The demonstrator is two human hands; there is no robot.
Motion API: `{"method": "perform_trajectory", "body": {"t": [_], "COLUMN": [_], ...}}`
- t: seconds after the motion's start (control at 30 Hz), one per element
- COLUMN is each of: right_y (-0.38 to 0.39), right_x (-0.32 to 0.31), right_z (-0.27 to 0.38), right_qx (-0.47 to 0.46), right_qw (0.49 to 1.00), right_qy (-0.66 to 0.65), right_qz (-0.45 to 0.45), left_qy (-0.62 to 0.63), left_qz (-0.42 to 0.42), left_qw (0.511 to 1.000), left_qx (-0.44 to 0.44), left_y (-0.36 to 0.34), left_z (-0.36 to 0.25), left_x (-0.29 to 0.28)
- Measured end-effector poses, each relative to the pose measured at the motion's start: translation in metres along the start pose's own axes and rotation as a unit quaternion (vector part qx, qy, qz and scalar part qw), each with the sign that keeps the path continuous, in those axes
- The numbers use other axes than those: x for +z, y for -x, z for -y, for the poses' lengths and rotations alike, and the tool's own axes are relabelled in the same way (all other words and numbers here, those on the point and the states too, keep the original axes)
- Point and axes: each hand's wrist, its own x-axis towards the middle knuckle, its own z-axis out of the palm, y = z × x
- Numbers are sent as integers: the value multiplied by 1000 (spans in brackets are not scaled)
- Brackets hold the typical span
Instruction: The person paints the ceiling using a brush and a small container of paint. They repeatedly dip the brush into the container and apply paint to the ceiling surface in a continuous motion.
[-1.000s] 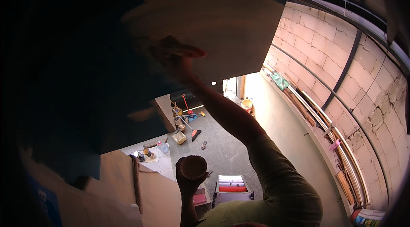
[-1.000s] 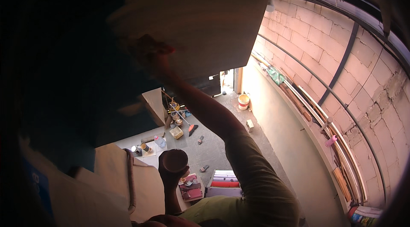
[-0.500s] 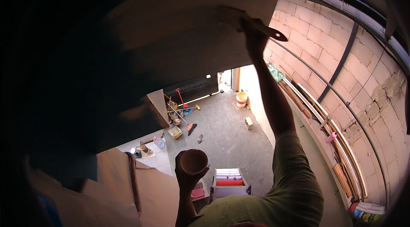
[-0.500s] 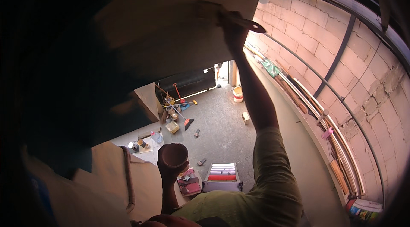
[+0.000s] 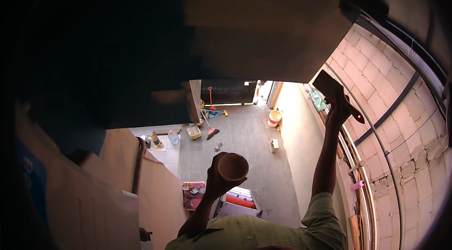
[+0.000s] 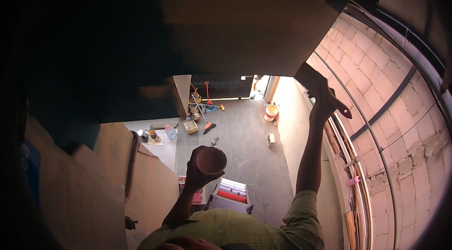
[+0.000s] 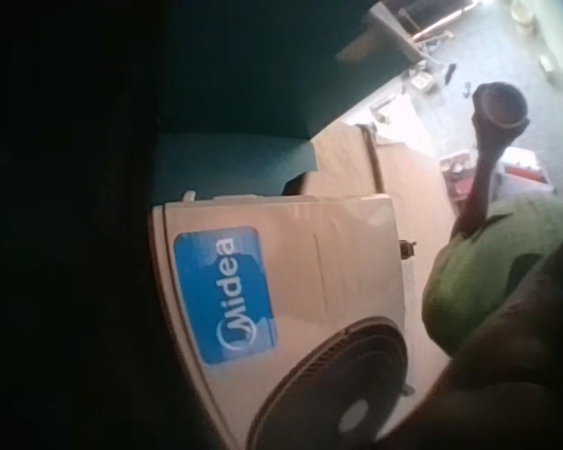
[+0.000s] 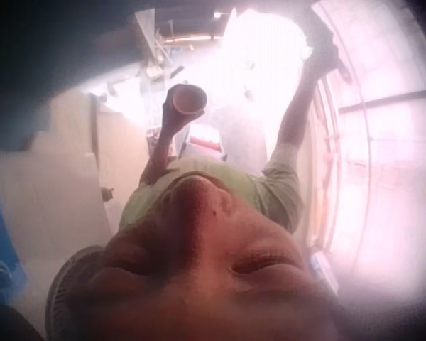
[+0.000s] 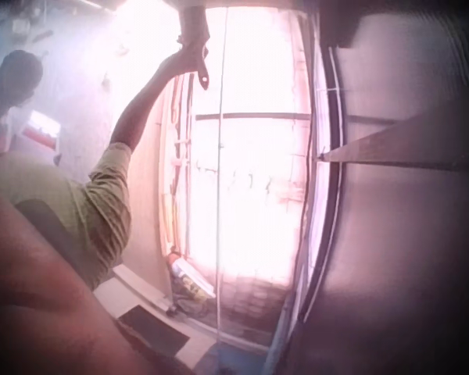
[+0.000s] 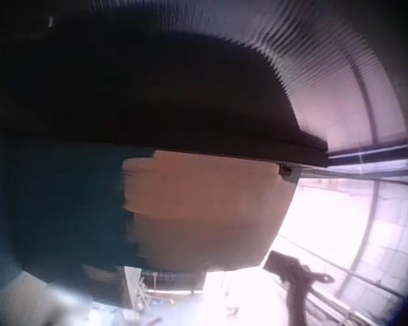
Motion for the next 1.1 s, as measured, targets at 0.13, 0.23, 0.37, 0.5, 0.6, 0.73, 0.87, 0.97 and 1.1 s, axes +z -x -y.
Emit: {"method": "perform_trajectory", "body": {"t": [0.13,0.23,0.37,0.5,0.6,0.73,0.87,0.97,1.1], "right_y": [88,135,179,205,215,224,231,234,242], "right_x": [25,37,41,38,30,28,29,28,28], "right_z": [67,118,154,158,165,168,175,178,177], "right_qx": [116,178,273,290,303,295,351,348,269], "right_qw": [972,934,906,906,893,894,879,871,885], "right_qy": [-111,-167,-153,-124,-126,-21,-22,9,42], "right_qz": [174,260,286,281,309,337,321,347,378], "left_qy": [-5,-36,-39,-52,-37,-4,14,45,26], "left_qz": [-17,-24,-41,-33,-24,-6,25,33,42], "left_qw": [999,998,996,995,996,997,997,996,997], "left_qx": [34,47,70,73,75,77,75,63,64], "left_y": [0,2,13,21,29,37,43,49,57], "left_z": [-1,-11,-18,-25,-32,-33,-33,-29,-33], "left_x": [-5,-8,-8,-4,-1,5,8,12,15]}}
